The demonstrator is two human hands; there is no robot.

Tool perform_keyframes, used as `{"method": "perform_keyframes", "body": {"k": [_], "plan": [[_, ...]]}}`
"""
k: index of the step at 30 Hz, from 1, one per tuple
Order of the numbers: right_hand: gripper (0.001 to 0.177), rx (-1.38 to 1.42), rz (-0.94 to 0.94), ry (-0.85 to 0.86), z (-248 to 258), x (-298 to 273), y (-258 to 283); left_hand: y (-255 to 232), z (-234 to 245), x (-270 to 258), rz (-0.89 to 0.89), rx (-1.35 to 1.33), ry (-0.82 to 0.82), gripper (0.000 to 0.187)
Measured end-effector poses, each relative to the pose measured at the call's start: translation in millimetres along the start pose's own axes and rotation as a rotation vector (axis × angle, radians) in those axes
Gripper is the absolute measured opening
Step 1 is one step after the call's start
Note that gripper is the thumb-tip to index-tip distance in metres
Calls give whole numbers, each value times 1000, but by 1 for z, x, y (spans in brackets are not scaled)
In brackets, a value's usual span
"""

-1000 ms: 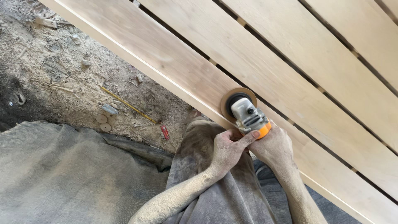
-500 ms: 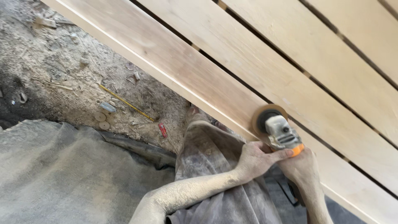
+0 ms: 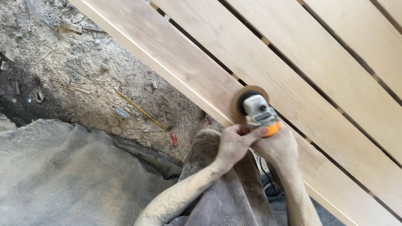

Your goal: The person uses an angle grinder with a sanding disc to smooth the surface of wooden planks arranged on a workbench. The person sits on the floor during the task and moves the tool along the length of the planks.

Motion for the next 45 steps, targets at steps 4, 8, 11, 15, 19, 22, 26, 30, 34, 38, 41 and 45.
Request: {"method": "perform_keyframes", "body": {"k": [4, 8, 11, 15, 19, 22, 26, 30, 34, 38, 41, 45], "plan": [[30, -38, 139, 20, -6, 11, 66, -28, 56, 17, -26, -39, -73, 51], [38, -29, 133, 6, -10, 17, 109, -47, 88, 23, 6, -189, -140, 52], [45, -26, 160, -24, -6, 20, 131, -61, 101, 30, -15, -245, -161, 52], [44, -79, 183, 6, -10, 26, 154, -70, 118, 34, -29, -245, -198, 52], [41, -5, 319, -37, -16, 28, 181, -79, 144, 35, -21, -211, -221, 52], [44, -48, 286, 8, -28, 38, 188, -84, 161, 34, -33, -316, -238, 52], [48, -11, 254, 20, -35, 38, 174, -83, 163, 24, -6, -311, -221, 50], [46, -22, 220, 7, -27, 30, 130, -64, 128, 18, 88, -134, -188, 48], [49, -10, 90, 18, -11, 10, 63, -39, 68, 6, 67, -14, -79, 48], [50, 2, -36, 13, -1, -9, -6, -12, 5, -7, 21, 60, 45, 45], [51, 10, -90, 14, 7, -21, -61, 17, -42, -21, 112, 32, 82, 48], [47, 25, -94, -86, 15, -36, -142, 52, -108, -41, 55, 97, 102, 48]]}}
Point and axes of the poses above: each hand's wrist, its own x-axis towards the middle knuckle, its own z-axis out of the back of the hand, y = z × x, the point moved 6 cm from there along x, towards the middle knuckle, and after that the axes turned 3 degrees about z, right-handed, at the moved point
